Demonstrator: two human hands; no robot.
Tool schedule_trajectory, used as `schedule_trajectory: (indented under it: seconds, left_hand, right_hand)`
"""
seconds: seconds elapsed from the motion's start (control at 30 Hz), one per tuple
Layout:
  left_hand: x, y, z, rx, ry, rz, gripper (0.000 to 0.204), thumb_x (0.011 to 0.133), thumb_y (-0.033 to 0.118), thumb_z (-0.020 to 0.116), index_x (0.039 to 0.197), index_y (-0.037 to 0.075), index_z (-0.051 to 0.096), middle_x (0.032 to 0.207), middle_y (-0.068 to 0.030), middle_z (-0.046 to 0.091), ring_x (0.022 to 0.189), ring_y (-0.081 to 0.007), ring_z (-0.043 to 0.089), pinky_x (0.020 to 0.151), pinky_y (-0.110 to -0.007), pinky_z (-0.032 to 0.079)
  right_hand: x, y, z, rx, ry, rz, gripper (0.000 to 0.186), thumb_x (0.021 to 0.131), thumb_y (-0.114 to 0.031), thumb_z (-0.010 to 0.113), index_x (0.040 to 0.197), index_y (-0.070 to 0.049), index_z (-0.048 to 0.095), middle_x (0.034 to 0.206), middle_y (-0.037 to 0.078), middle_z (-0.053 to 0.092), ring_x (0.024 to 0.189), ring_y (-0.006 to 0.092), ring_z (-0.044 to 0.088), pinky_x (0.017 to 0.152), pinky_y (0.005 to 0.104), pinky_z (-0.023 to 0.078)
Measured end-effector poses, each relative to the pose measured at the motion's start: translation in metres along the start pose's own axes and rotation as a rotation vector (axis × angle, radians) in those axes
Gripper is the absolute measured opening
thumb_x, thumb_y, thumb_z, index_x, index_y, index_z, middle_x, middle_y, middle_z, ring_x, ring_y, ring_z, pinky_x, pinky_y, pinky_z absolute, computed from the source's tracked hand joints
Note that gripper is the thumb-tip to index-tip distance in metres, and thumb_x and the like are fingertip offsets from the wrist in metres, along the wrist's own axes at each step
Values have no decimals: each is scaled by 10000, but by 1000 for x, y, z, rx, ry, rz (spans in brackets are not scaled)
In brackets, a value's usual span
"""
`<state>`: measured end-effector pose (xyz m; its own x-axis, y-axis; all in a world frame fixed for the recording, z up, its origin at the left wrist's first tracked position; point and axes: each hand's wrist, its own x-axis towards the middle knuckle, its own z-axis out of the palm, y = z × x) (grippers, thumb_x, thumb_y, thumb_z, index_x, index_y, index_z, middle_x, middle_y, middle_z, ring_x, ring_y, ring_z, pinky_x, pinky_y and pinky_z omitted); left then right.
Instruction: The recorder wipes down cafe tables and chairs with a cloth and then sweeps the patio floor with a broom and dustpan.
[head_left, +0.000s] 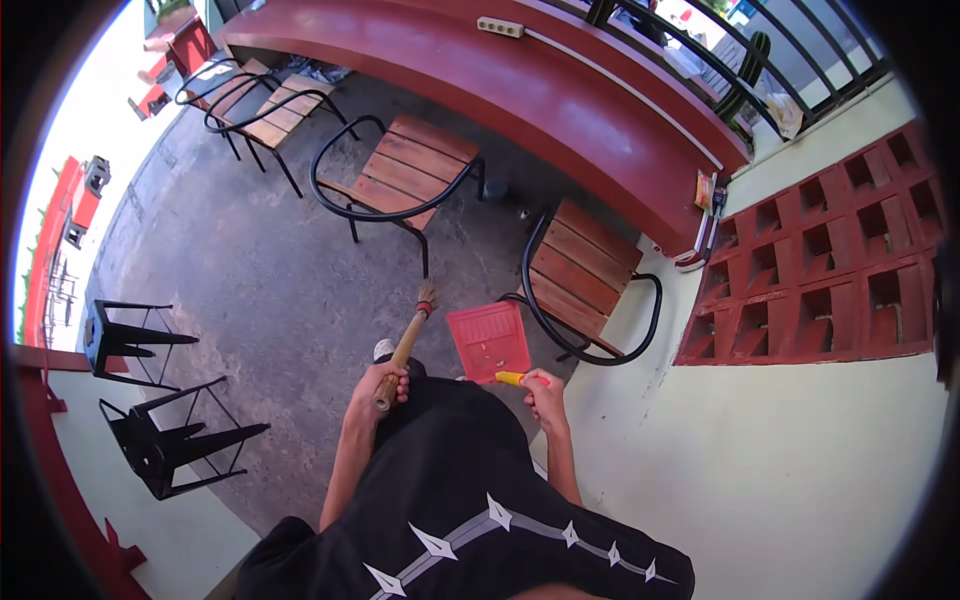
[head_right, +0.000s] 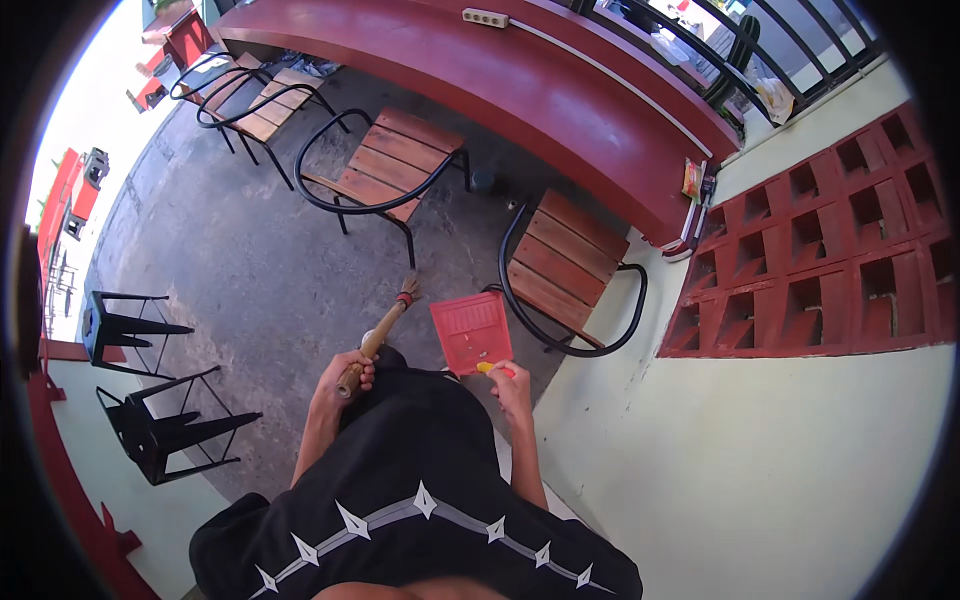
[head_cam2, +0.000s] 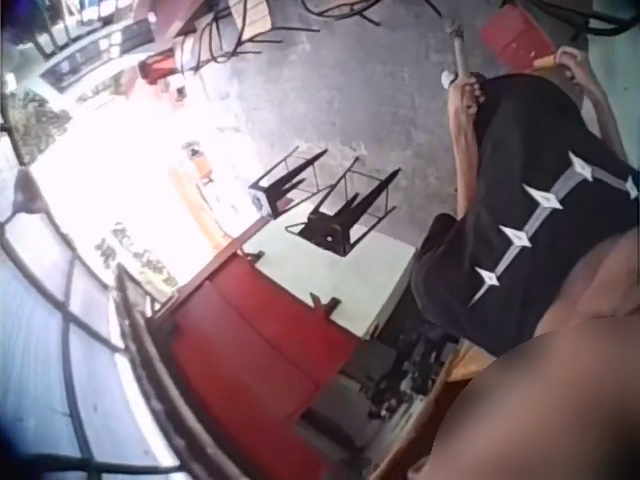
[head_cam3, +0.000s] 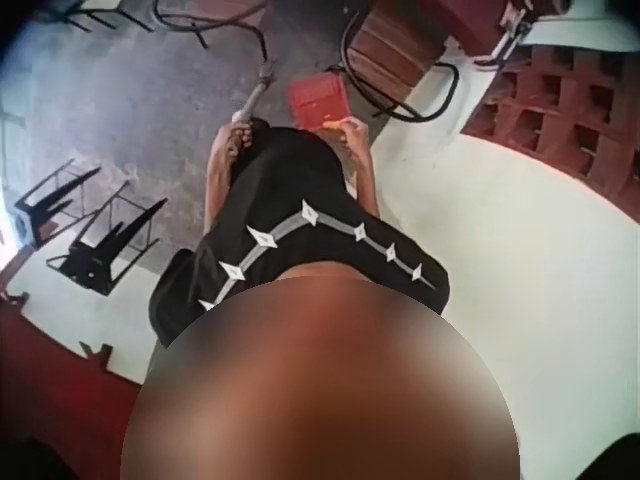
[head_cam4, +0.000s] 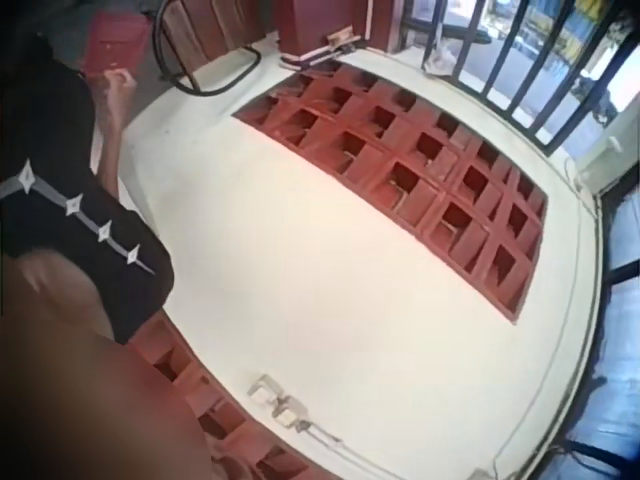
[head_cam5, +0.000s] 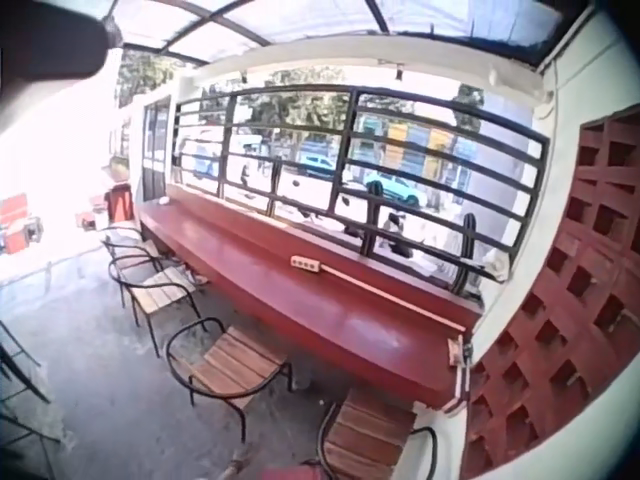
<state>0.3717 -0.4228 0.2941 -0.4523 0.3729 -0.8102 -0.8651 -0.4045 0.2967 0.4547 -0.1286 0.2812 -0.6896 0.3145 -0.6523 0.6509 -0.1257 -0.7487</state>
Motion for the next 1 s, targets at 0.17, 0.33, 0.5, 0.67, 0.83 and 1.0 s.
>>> schedule_trajectory:
  seconds: [0.17,0.33,0.5,0.67,0.83,1.0]
  left_hand:
    - [-20,1,-11,21,43,2,152,733,85,533,858,34,463,585,-18,464,442,-110,440,401,-233,382]
    - [-53,7,-54,-79,66,102,241,760,91,519,980,7,465,582,-15,456,428,-96,427,381,-228,358]
    - [-90,23,-112,-150,69,202,301,774,96,503,1053,-10,460,590,-16,447,425,-90,418,373,-225,346]
    - [-134,50,-188,-141,99,315,382,781,101,502,1143,-4,440,594,-26,450,414,-104,416,359,-228,328]
    - [-162,74,-262,4,201,507,415,756,65,539,1156,-13,457,576,-55,492,394,-125,489,330,-244,406]
    - [-185,104,-310,73,310,612,363,727,14,565,1082,-20,494,624,-41,517,464,-109,517,346,-244,450]
  right_hand:
    - [-14,8,3,-40,8,-18,91,774,-201,576,740,-116,573,483,-23,418,346,41,325,317,199,214]
    - [-40,27,33,-40,3,-144,98,740,-159,593,714,-69,565,530,-16,455,420,55,414,379,202,289]
    - [-59,40,77,-218,-69,-263,131,728,-148,590,702,-23,563,547,0,492,474,79,477,459,229,368]
    - [-65,33,143,-226,-230,-349,119,730,-143,594,697,-34,558,548,-16,482,469,58,457,450,222,351]
    - [-74,22,246,-226,-369,-474,106,740,-130,593,699,-41,553,567,-25,483,468,46,437,447,211,341]
    - [-79,-10,358,-91,-491,-382,49,737,-88,574,742,-53,540,554,-45,446,439,21,382,399,181,277]
